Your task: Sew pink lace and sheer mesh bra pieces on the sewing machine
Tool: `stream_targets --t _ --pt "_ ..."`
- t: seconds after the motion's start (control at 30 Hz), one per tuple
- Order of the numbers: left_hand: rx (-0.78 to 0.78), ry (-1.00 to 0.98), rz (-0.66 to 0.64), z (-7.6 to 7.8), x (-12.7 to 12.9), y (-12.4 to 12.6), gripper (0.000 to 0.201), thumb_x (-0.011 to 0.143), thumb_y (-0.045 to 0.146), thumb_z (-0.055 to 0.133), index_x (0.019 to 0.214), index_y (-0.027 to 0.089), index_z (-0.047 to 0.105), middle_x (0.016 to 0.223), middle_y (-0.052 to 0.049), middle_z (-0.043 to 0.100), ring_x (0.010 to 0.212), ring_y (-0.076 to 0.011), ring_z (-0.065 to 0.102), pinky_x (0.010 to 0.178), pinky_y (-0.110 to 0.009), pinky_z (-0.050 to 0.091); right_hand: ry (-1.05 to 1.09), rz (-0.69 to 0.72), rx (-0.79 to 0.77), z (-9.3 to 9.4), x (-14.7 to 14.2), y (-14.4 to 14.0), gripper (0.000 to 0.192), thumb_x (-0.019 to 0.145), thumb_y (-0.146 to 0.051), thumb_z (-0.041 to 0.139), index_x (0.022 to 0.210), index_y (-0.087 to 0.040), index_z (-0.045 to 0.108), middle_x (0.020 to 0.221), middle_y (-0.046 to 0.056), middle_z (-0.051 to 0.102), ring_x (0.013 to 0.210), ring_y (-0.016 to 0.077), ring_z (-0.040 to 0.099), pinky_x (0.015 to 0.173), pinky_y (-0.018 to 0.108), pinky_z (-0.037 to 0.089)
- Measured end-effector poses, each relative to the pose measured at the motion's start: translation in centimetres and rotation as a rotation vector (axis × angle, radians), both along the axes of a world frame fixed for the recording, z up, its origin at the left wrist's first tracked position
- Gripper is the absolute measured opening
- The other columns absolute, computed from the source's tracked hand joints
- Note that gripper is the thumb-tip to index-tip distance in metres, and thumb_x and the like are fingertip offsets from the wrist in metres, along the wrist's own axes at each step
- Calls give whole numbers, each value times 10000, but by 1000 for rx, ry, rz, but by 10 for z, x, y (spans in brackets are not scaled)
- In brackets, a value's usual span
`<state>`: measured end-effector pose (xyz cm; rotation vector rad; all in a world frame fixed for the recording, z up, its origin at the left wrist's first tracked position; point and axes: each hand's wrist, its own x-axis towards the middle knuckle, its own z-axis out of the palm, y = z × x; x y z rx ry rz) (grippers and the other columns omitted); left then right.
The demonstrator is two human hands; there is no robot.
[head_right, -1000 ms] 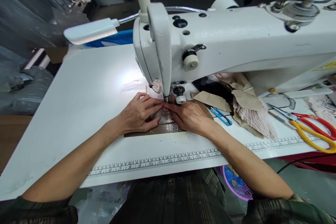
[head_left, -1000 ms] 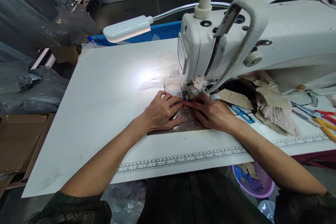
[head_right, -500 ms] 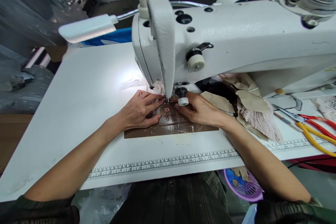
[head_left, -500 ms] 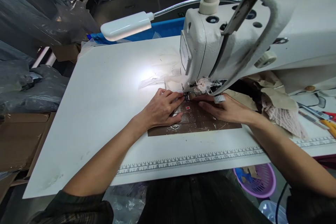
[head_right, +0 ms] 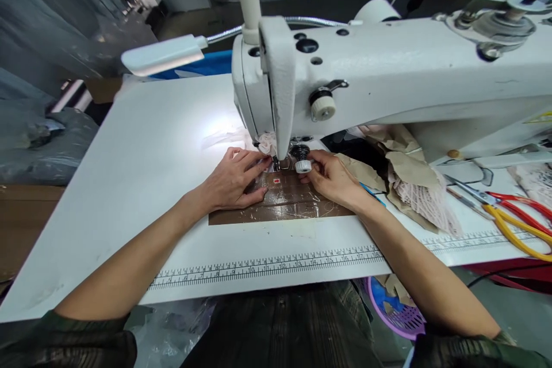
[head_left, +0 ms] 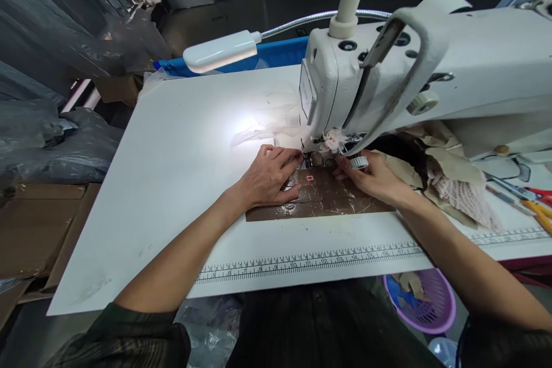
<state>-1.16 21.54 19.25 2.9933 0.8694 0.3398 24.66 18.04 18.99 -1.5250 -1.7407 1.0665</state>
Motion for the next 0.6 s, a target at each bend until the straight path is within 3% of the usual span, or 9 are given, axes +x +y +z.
stream_targets --t 0.13,0.3,0.47,0.6 --pt "-30 7 33 0 -1 -1 616 944 516 389 1371 75 443 1416 -208 486 1326 -315 427 1133 -512 239 -47 -14 41 -7 -3 2 145 861 -353 525 769 -253 574 764 38 673 729 227 697 680 335 563" --pt "-90 44 114 -1 1 -1 664 943 590 359 1433 144 384 1499 -165 416 1427 -328 311 1157 -550 203 -105 15 38 -8 -5 4 172 879 -368 496 874 -245 616 788 50 685 731 220 698 648 311 556" --pt "-107 100 302 6 3 -11 692 943 598 363 1438 115 375 1546 -198 331 1423 -389 298 1105 -609 263 -181 196 38 25 0 -6 268 919 -410 480 936 -217 666 757 36 699 696 210 680 608 306 544" --pt "-145 232 390 24 2 -36 655 957 559 375 1415 92 406 1527 -239 345 1364 -429 381 1015 -588 381 -258 347 82 58 18 -21 355 934 -455 483 1043 -195 698 795 40 714 689 191 662 602 290 540"
